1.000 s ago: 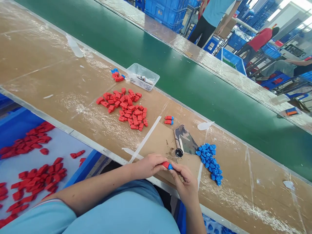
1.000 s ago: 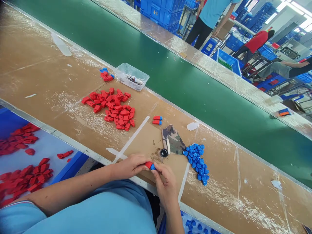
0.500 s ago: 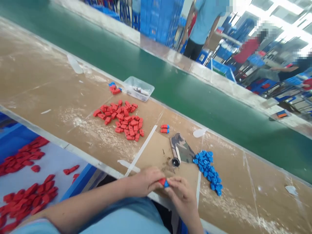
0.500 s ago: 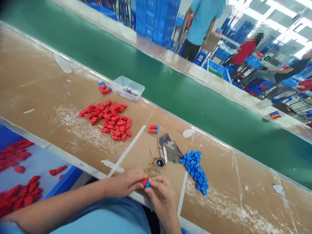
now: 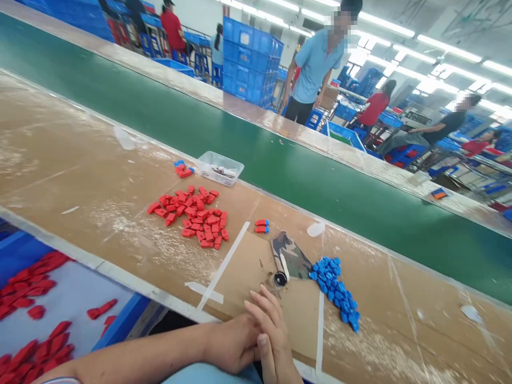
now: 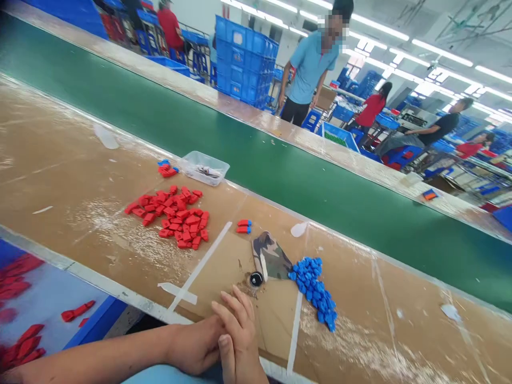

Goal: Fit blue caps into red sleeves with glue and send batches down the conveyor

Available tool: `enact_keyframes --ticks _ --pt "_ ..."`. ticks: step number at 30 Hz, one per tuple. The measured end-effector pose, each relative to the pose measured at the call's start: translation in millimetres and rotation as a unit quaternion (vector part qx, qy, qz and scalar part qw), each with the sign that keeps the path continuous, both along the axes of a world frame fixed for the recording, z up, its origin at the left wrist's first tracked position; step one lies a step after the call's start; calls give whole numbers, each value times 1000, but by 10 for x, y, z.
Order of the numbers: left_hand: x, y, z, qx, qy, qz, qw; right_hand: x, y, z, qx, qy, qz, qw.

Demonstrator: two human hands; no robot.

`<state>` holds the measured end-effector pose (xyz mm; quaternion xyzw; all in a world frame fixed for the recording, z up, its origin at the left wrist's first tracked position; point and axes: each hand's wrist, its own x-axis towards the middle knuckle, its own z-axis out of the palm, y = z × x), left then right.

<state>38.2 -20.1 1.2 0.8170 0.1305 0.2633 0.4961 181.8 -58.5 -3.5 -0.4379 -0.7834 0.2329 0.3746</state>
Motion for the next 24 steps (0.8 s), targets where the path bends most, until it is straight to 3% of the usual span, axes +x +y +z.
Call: enact_keyframes --ticks 4,7,10,12,14,18,24 --pt "-12 11 25 -44 15 -8 999 32 6 231 -64 10 -9 998" --pt "-40 203 70 -18 96 21 995 249 84 296 -69 48 -50 995" --pt "-68 567 159 27 224 158 961 662 180 193 -46 16 -224 973" --pt "-75 845 234 30 307 261 915 955 246 46 -31 -55 -348 935" --pt "-65 1092 289 11 357 336 872 1182 309 -115 -25 -101 -406 908" --pt "-34 1361 292 10 357 398 845 1365 380 -316 -21 -136 -432 891" --pt "-287 1257 322 62 368 426 824 1340 341 -342 -50 -140 -437 887"
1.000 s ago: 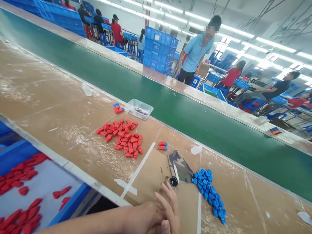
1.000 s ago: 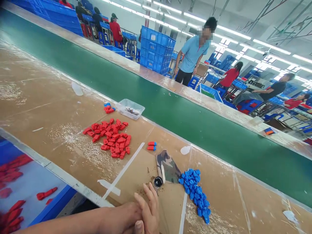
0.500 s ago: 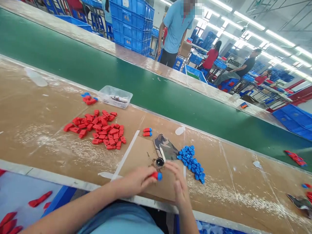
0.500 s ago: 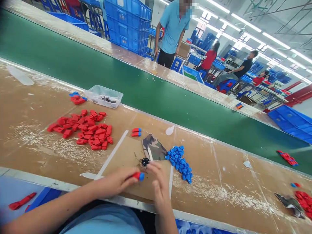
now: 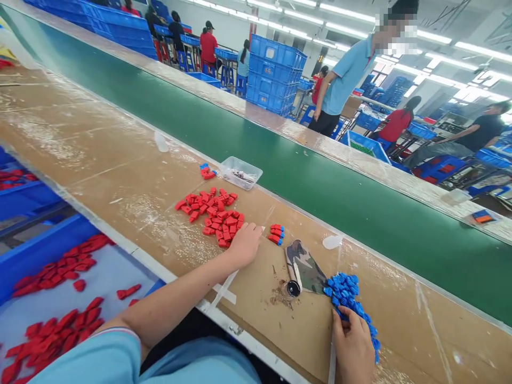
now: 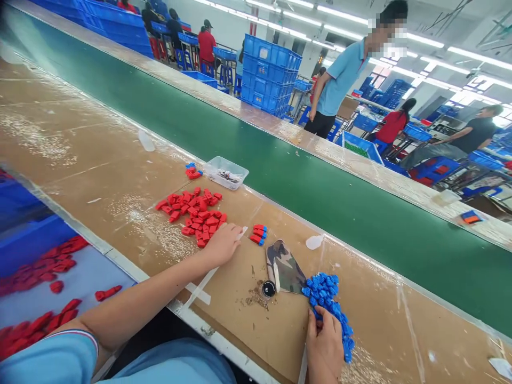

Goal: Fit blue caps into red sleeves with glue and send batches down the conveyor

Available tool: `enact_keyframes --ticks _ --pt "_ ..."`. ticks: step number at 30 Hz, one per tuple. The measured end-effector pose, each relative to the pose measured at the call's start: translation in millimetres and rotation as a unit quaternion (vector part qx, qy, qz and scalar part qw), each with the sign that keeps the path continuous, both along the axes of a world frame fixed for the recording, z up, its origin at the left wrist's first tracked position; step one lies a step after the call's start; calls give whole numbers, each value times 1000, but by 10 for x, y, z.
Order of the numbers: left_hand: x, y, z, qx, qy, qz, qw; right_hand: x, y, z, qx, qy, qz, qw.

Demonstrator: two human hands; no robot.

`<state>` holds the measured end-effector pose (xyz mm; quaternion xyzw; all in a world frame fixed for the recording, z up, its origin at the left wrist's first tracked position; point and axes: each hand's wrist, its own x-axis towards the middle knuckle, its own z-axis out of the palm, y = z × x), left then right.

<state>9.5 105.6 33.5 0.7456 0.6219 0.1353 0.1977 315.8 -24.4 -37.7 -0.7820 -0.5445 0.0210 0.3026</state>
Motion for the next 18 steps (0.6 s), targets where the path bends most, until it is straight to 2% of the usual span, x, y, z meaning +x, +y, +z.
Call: enact_keyframes --ticks 4,10,15,18 --pt "-219 -117 39 22 82 26 996 27 -37 -7 -28 9 8 1000" --pt "-351 -177 -72 46 129 13 990 89 -42 -47 -52 60 25 997" --pt "-469 -189 -131 78 82 -5 994 117 -75 -50 -28 139 21 990" --pt "-489 -261 -129 104 -34 -40 993 49 -128 23 6 224 12 975"
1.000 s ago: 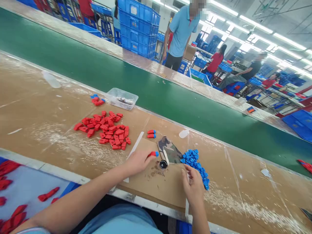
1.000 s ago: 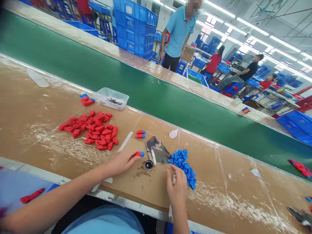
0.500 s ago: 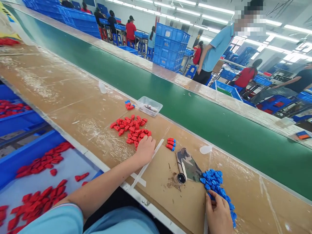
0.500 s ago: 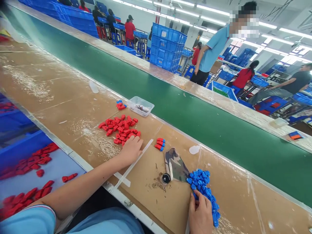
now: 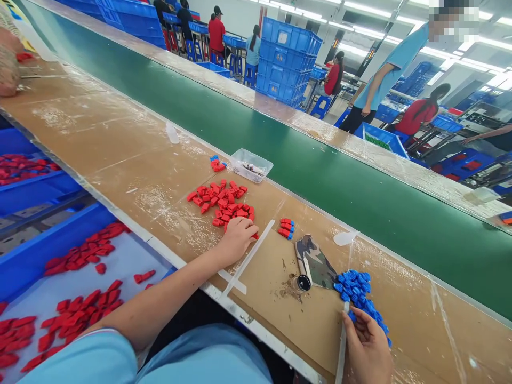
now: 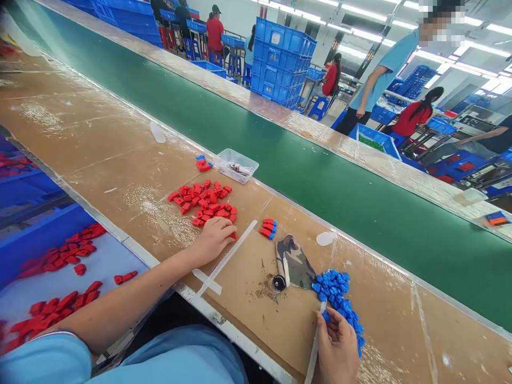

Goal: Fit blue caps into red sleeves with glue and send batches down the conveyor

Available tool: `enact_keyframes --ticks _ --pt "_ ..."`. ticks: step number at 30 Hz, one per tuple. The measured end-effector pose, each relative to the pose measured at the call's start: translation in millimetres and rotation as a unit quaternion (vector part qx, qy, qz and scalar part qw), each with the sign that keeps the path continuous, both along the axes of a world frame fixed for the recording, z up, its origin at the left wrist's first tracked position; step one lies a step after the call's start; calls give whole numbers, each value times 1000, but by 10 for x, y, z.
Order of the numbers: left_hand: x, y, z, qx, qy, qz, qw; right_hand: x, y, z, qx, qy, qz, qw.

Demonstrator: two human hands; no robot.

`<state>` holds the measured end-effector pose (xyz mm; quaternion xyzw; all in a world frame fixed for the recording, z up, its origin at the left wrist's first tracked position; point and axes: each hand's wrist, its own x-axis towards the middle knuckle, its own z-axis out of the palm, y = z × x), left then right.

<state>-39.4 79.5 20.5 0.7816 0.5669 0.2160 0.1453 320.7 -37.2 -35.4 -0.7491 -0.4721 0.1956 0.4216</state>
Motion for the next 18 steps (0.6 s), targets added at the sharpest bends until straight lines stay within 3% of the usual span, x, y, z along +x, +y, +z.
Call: enact_keyframes --ticks 3,7,12,18 --pt "61 -124 -11 -15 -121 -69 990 -190 -48 135 43 89 6 995" --pt "214 -265 -90 -67 -143 -144 977 -512 -57 300 54 104 63 991" --pt "349 -323 -187 -120 -146 -148 971 -730 -21 355 60 134 106 983" --pt "334 -335 -156 -114 -194 -163 961 -798 9 408 59 140 120 981"
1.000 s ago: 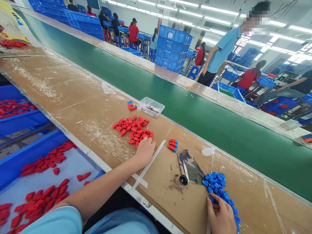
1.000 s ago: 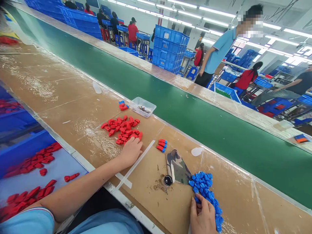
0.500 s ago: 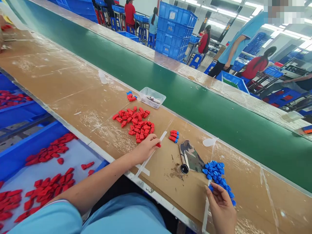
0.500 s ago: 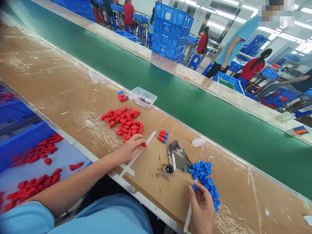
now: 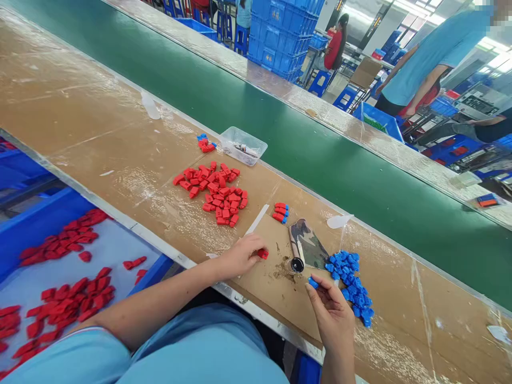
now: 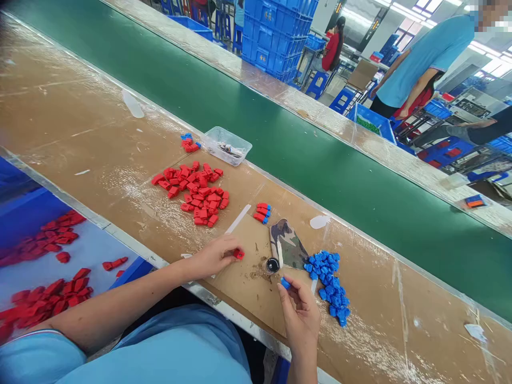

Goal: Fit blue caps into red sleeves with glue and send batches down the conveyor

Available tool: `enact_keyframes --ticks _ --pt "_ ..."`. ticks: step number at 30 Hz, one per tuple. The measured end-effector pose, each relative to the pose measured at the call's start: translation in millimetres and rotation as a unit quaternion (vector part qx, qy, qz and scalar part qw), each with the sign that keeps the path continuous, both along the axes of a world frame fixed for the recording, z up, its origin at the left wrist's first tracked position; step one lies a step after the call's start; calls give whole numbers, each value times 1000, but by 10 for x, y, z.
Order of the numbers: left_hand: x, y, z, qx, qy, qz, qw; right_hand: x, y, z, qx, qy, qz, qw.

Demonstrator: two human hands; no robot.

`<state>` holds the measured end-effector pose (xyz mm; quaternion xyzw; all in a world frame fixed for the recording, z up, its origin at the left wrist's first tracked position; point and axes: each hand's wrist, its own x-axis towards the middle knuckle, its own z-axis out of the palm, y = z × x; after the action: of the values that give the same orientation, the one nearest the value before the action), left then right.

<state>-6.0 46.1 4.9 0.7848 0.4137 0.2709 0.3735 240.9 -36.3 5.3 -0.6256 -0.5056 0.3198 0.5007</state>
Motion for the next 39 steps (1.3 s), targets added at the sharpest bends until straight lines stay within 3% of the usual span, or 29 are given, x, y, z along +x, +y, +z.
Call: enact_keyframes --ticks 6,12,16,23,27,33,39 --pt "21 -115 -2 -39 -70 -7 997 -43 33 73 11 -5 26 1000" --pt "155 -277 -91 -68 -112 -20 991 -38 99 154 45 -187 72 979" --pt "261 -343 -114 -97 -141 -13 985 -67 150 180 45 -231 68 970" --pt "327 -334 -133 -66 -163 -2 984 -84 245 238 119 -381 118 909" --pt "332 -344 -163 -81 -172 -2 982 -84 266 225 139 -413 127 891" --pt "368 -384 -242 -159 -227 29 960 -86 263 225 129 -398 127 899" --pt "371 -383 -241 -166 -248 25 954 -75 253 243 117 -377 117 911"
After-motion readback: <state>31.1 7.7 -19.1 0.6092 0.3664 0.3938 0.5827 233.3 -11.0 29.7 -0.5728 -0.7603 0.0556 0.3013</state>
